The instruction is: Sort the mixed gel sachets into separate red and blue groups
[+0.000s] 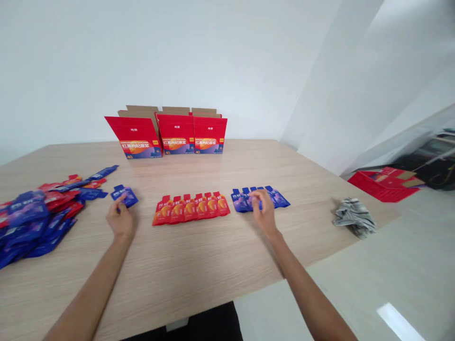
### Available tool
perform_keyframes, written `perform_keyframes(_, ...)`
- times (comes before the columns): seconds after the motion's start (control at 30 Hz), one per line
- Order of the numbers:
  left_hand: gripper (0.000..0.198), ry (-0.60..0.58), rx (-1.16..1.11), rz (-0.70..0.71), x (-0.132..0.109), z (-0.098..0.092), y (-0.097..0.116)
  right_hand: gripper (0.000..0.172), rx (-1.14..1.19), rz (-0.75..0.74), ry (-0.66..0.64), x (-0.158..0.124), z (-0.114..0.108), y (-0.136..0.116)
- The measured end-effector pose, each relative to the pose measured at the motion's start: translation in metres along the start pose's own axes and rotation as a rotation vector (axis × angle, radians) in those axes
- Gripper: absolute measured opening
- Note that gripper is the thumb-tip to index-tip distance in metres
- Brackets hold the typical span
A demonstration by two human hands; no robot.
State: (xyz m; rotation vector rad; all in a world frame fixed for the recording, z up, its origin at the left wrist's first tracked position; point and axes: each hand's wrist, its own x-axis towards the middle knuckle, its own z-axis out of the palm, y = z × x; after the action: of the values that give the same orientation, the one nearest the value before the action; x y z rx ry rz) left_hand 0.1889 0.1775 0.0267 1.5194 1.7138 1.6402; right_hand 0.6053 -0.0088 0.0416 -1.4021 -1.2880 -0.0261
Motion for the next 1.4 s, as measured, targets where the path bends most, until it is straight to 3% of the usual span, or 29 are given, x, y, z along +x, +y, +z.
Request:
perform_keyframes(0.07, 0.039, -0.066, -0.048, -0.021, -0.048, 0.001, 0.021, 0.048, 0.311, 0.221, -0.230, -0.023, 0.028, -0.037)
perform_keyframes(0.13, 0.042, -0.225, -0.129, 0.098, -0.102, -0.001, 0.048, 0.062, 0.608, 0.418, -0.475, -0.045, 0.048, -0.067)
perform_keyframes(0.2, 0.042, -0.346, -0.214, 0.182, -0.155, -0.003, 0.074, 0.067, 0.786, 0.534, -0.607, -0.060, 0.056, -0.089)
perform_keyframes(0.3, 0.035, -0.477, -0.266, 0.260, -0.216, -0.005, 0.104, 0.059, 0.854, 0.599, -0.562, -0.069, 0.044, -0.106)
perform_keyframes(0.4, 0.030, -0.518, -0.297, 0.333, -0.246, 0.000, 0.120, 0.054, 0.805, 0.628, -0.502, -0.069, 0.016, -0.108)
perform_keyframes(0.5, 0.029, -0.614, -0.341, 0.389, -0.257, 0.010, 0.127, 0.054, 0.762, 0.651, -0.508, -0.068, -0.006, -0.107)
perform_keyframes(0.6, 0.031, -0.754, -0.369, 0.389, -0.263, 0.017, 0.133, 0.055, 0.765, 0.663, -0.483, -0.071, -0.014, -0.103)
perform_keyframes(0.7, 0.032, -0.892, -0.349, 0.379, -0.269, 0.014, 0.139, 0.054, 0.677, 0.649, -0.411, -0.067, -0.025, -0.082)
perform_keyframes(0.83, 0.042, -1.013, -0.231, 0.409, -0.267, 0.002, 0.128, 0.060, 0.306, 0.572, -0.092, -0.019, -0.075, 0.002)
perform_keyframes(0.93, 0.043, -1.009, -0.117, 0.491, -0.259, -0.007, 0.096, 0.054, -0.236, 0.653, 0.121, 0.037, -0.124, 0.081)
perform_keyframes(0.97, 0.043, -0.987, -0.088, 0.521, -0.255, -0.009, 0.083, 0.052, -0.450, 0.711, 0.154, 0.053, -0.137, 0.103)
perform_keyframes(1.03, 0.043, -0.940, -0.050, 0.575, -0.248, -0.015, 0.059, 0.048, -0.566, 0.762, 0.168, 0.075, -0.155, 0.137)
perform_keyframes(1.2, 0.040, -0.814, 0.029, 0.565, -0.232, -0.035, 0.021, 0.036, -0.622, 0.773, 0.071, 0.083, -0.152, 0.173)
perform_keyframes(1.4, 0.038, -0.750, 0.042, 0.450, -0.228, -0.047, 0.012, 0.032, -0.674, 0.710, -0.003, 0.077, -0.129, 0.197)
